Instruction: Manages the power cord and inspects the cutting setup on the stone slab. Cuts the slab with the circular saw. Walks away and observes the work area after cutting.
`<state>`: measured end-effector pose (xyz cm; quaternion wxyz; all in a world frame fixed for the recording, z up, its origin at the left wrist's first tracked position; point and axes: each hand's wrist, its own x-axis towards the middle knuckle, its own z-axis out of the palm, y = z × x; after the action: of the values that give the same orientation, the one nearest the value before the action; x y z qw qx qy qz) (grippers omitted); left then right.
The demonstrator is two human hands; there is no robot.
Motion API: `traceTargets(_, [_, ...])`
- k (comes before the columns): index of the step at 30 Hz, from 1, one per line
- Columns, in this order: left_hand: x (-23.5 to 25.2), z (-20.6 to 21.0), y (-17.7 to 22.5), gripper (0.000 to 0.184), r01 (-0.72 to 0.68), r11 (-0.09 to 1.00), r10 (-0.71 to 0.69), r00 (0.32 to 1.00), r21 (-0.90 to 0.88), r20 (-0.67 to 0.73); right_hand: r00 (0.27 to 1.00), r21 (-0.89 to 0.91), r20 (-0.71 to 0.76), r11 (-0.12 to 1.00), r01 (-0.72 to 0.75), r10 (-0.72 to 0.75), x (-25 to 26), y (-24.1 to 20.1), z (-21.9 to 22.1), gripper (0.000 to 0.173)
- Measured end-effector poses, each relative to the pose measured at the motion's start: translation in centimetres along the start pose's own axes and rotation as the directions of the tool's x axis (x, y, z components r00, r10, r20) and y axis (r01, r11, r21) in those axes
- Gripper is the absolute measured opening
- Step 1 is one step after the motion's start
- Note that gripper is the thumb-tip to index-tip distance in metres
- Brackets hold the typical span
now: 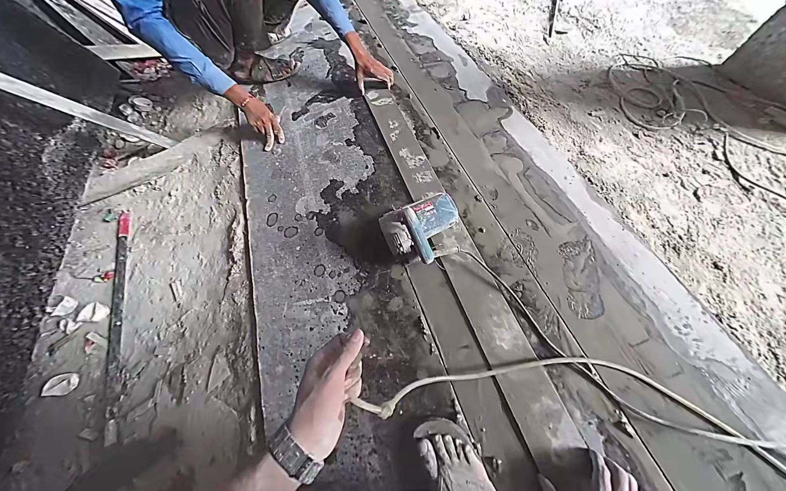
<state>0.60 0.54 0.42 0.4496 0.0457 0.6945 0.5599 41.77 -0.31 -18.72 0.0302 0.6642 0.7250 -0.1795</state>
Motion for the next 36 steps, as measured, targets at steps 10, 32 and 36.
traceTargets(10, [-0.7, -0.3, 0.5, 0.024, -0.021, 1.000, 0.021, 1.000, -0.005, -0.017, 0.981, 0.126, -0.171, 0.985, 0.120, -0.097, 12.8, -11.6, -0.6, 0.110])
traceTargets(32, [-0.6, -0.2, 0.5, 0.022, -0.049, 0.998, 0.047, 0.998, -0.043, -0.044, 0.982, 0.121, -0.189, 0.992, 0.039, -0.016, 14.2, -13.4, -0.4, 0.109])
traceTargets(36, [-0.8, -0.9, 0.6, 0.025, -0.042, 0.996, 0.036, 0.996, -0.081, -0.081, 0.984, 0.130, -0.176, 0.991, 0.007, 0.016, 15.2, -14.2, -0.6, 0.099])
